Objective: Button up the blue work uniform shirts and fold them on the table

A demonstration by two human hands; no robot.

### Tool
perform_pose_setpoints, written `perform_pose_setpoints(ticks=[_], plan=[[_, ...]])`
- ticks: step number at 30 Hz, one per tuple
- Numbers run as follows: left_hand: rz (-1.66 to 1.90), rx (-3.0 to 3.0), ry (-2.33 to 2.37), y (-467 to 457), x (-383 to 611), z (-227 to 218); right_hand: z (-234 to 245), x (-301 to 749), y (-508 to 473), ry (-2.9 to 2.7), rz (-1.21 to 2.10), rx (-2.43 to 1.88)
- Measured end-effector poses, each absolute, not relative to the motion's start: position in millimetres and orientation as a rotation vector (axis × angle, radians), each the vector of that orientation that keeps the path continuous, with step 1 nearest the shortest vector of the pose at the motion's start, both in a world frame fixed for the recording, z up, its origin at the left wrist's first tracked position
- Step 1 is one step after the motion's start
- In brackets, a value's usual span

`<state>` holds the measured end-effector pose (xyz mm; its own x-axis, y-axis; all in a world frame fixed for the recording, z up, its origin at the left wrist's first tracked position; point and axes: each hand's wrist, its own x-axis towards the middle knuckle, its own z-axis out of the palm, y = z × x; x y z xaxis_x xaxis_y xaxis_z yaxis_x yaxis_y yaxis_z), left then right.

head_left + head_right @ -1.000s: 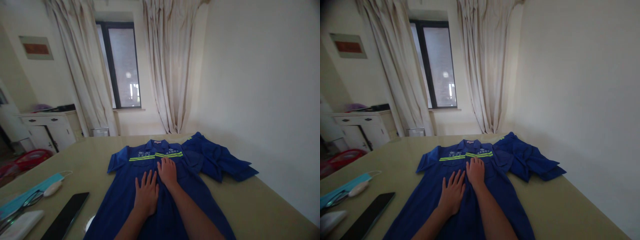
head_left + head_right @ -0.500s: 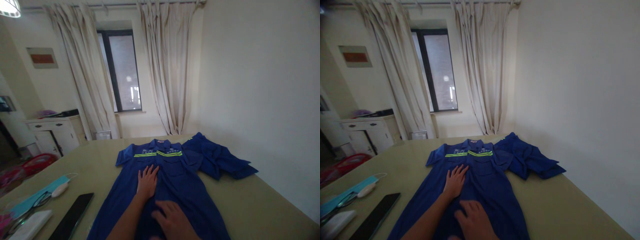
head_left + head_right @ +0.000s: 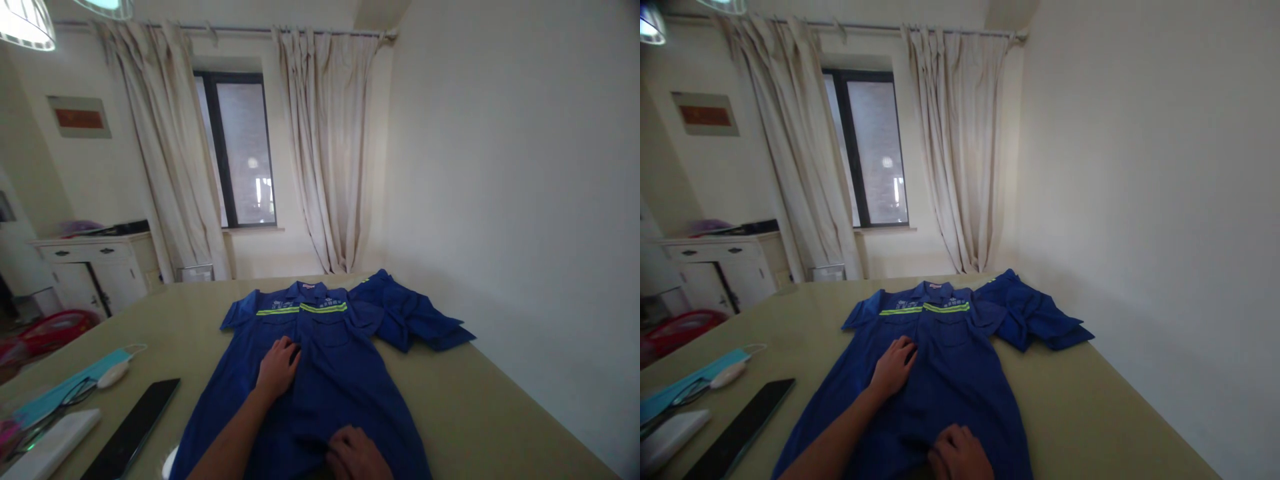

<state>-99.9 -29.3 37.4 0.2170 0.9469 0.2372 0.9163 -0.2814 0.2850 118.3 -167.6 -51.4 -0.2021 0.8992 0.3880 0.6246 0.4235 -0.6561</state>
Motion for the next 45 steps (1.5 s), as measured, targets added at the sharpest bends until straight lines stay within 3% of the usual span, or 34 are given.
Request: perform_pose_setpoints(ticks=[5,9,12,16,19,22,28,35,45], plan=[[0.495,2.365,1.695,-64,-115,43,-26,148,-172,-0.850,0.761,-1.486],[0.427,2.274,1.548,-120,-141,30,-33,167,-169,-0.597,0.671,-1.500],[0.268,2.501,1.406,-160,-160,5,-48,167,-170,-0.820,0.574,-1.479],[0.398,2.791,1.410,-182,-175,-17,-58,142,-176,-1.532,0.469,-1.262],[0.485,2.860,1.436,-180,-176,-20,-56,121,-175,-2.145,0.137,-0.964],[0.479,2.835,1.490,-176,-166,-25,-51,114,-173,-2.324,-0.159,-0.907],[0.401,2.888,1.327,-176,-133,-41,-24,115,-187,-2.336,0.161,-1.266],[0.250,2.617,1.305,-175,-127,12,22,92,-169,-2.191,0.356,-1.460],[0.294,2.384,1.598,-116,-118,25,21,74,-68,-1.995,0.580,-1.591]])
